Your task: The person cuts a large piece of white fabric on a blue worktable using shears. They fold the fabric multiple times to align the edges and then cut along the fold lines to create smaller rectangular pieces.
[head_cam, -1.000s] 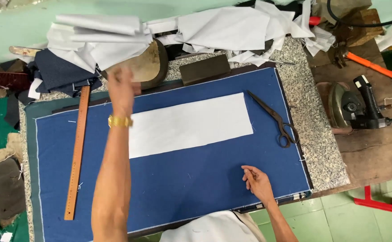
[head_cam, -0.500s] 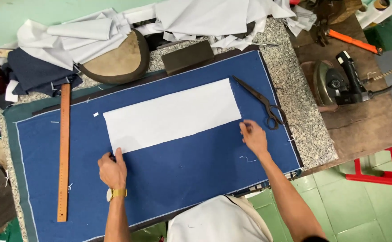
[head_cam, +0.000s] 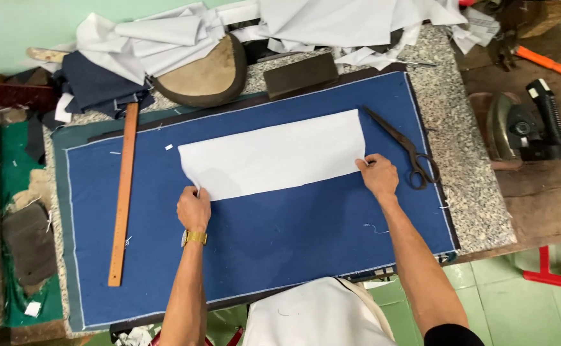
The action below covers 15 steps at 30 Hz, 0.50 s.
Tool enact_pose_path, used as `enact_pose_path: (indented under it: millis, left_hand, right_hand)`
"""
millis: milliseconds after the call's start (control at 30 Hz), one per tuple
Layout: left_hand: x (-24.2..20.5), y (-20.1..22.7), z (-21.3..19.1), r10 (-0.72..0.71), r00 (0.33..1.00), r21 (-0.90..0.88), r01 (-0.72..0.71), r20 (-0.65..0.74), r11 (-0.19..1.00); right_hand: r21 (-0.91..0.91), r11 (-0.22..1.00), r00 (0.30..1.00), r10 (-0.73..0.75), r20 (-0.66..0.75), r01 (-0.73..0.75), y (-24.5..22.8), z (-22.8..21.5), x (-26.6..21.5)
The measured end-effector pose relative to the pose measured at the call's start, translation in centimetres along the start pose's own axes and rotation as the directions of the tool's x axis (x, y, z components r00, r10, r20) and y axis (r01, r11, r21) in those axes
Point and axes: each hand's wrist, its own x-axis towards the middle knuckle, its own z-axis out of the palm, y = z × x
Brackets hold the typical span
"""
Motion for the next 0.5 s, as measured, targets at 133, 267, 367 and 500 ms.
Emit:
enact_pose_path:
  millis: [133, 267, 367, 500]
  left_hand:
    - [0.2, 0.8, -1.8, -0.087, 0.996, -0.2, 0.092, 0.032, 0.976]
    - [-0.8, 3.3, -3.9, -0.173, 0.978, -0.591, 0.211, 0.121, 0.779]
    - [-0.4, 3.7, -3.8, -0.197, 0.964, -0.672, 0.266, 0.18, 0.691]
    - [0.7, 2.5, -3.5, -0.189, 0.965, -0.675, 0.261, 0.18, 0.69]
  right_hand:
    - [0.054, 0.998, 0.997, -0.025, -0.067, 0.028, 0.3, 0.9, 0.6]
    - [0.42, 0.906, 0.998, 0.022, 0.05, -0.041, -1.8, -0.8, -1.0]
    - [0.487, 0.87, 0.992, 0.021, 0.122, -0.078, -1.2, -0.1, -0.5]
    - [0.612, 0.78, 0.983, 0.025, 0.184, -0.135, -1.6, -2.1, -3.0]
